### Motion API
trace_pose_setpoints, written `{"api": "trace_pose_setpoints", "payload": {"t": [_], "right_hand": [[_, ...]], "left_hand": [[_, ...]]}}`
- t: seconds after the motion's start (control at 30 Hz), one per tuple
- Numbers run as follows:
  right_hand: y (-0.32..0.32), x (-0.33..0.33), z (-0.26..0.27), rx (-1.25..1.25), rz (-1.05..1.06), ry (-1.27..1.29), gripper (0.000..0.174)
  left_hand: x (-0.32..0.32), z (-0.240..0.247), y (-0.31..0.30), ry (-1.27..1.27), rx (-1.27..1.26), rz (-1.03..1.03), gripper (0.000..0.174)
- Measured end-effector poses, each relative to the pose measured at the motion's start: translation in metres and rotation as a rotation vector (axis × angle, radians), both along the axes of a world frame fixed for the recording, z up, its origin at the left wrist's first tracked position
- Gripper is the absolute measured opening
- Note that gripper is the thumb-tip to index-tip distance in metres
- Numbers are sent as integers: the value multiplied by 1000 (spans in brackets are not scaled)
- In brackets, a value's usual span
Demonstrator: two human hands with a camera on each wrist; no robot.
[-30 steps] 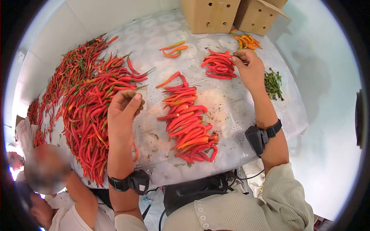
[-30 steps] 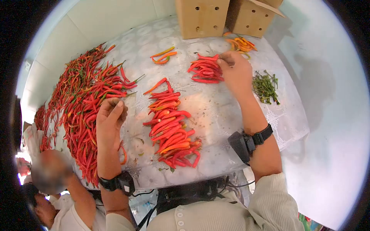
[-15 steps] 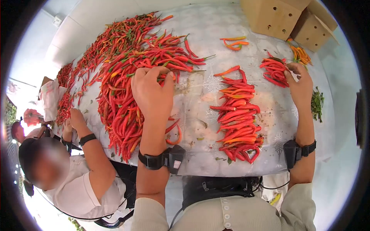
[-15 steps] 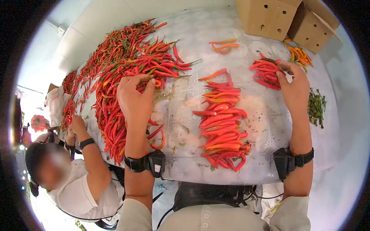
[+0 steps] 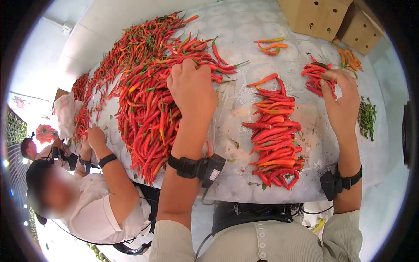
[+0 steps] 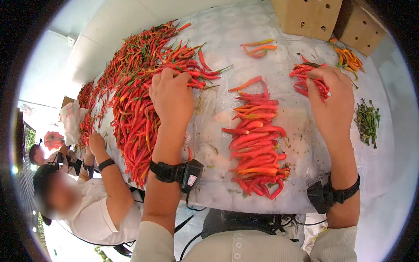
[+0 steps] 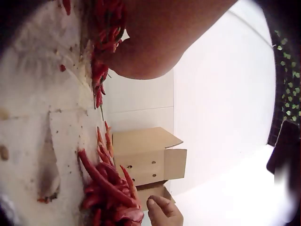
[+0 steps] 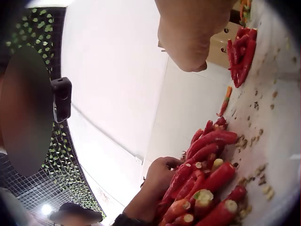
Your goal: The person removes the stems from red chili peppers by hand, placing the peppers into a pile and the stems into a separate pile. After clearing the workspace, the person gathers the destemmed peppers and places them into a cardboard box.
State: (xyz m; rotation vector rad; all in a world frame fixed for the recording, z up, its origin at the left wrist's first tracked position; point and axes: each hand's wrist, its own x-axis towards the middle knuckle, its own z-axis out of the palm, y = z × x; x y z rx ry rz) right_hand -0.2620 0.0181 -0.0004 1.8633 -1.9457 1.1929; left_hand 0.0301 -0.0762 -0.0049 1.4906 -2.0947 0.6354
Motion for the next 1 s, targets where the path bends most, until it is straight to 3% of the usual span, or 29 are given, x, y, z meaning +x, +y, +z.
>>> {"api": "trace_pose_setpoints", "payload": {"t": [0.2, 0.33, 0.43, 0.6, 0.7, 0.77, 1.0], "right_hand": [[5, 9, 5, -57, 44, -38, 15], [8, 14, 10, -43, 125, -71, 18], [12, 23, 12, -22, 256, -152, 22], [19, 43, 8, 37, 503, -348, 34], [21, 53, 9, 100, 631, -580, 43], [22, 55, 9, 97, 687, -699, 47], [28, 50, 12, 102, 578, -555, 20]], "left_hand": [[4, 5, 2, 51, -37, -83, 9], [0, 25, 19, 502, 18, -353, 18], [-6, 31, 40, 1280, 369, -572, 19], [-10, 39, 61, 1657, 584, -700, 25], [-18, 35, 66, 1756, 725, -825, 25], [-21, 30, 69, 1572, 756, -854, 25], [-30, 23, 80, 1183, 768, -893, 24]]}}
